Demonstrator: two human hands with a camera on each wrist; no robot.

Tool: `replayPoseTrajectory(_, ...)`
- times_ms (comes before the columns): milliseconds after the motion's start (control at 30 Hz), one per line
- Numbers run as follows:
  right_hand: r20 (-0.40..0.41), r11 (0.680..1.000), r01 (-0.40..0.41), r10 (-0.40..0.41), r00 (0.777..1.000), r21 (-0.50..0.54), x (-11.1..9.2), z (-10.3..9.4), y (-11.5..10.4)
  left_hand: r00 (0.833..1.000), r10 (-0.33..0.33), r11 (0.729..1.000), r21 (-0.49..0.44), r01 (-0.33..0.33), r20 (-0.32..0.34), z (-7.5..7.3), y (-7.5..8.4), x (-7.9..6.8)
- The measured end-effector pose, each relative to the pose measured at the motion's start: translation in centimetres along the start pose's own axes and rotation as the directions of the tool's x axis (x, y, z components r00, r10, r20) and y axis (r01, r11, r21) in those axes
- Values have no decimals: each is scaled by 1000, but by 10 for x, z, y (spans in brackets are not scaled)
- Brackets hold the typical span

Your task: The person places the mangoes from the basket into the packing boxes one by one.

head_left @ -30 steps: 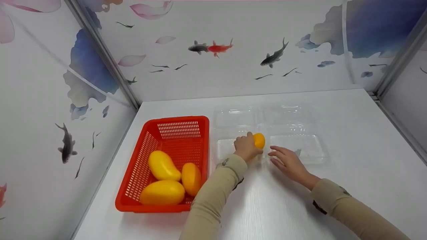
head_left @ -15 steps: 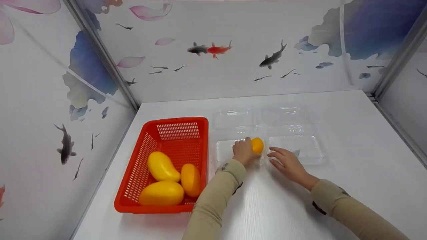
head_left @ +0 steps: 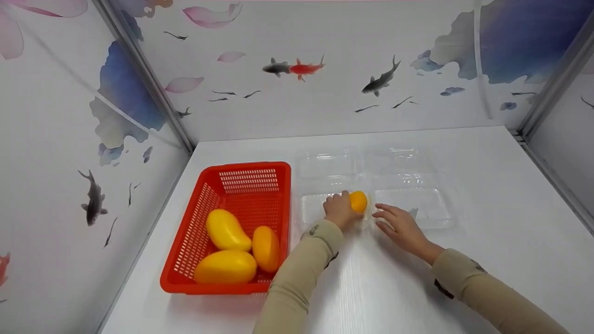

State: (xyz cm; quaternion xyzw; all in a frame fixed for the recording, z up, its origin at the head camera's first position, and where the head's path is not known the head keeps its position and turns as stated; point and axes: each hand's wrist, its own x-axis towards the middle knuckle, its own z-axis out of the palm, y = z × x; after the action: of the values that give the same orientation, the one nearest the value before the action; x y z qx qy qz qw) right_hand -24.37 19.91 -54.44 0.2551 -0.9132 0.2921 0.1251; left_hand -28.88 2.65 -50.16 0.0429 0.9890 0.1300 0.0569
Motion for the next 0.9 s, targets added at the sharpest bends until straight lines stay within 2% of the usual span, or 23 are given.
replayPoseTrajectory(200, -17, 1000, 16, -16, 1000, 0, 0, 1, 1, 999, -18, 1000, 0, 18, 32, -8, 6, -2)
replayPoseTrajectory(300, -34, 999, 34, -34, 999, -6, -1, 2, 1, 998, -7, 1000, -7, 7, 58, -17, 10, -4)
replayPoseTrajectory(433, -64, 996, 84, -85, 994, -10, 0, 2, 2, 996, 40, 999, 1, -40, 74, -41, 12, -5)
replayPoseTrajectory(533, -69, 995, 100, -101, 992, -12, 1, 1, 2, 995, 79, 997, 0, -79, 56, -65, 5, -4)
replayPoseTrajectory(633, -51, 997, 75, -76, 996, -18, 1, 0, 1, 995, 99, 995, -27, -98, 34, -91, -11, -5)
replayPoseTrajectory(733, -25, 999, 45, -45, 999, -16, 1, 0, 1, 995, 101, 995, -27, -101, -2, -113, -35, -8)
replayPoseTrajectory(833, -5, 1000, 20, -20, 1000, -11, 1, 0, 0, 996, 83, 996, -29, -84, -42, -127, -68, -10)
replayPoseTrajectory(900, 5, 1000, 6, -6, 1000, -8, 0, 0, -1, 997, 46, 998, -41, -49, -61, -131, -93, -12)
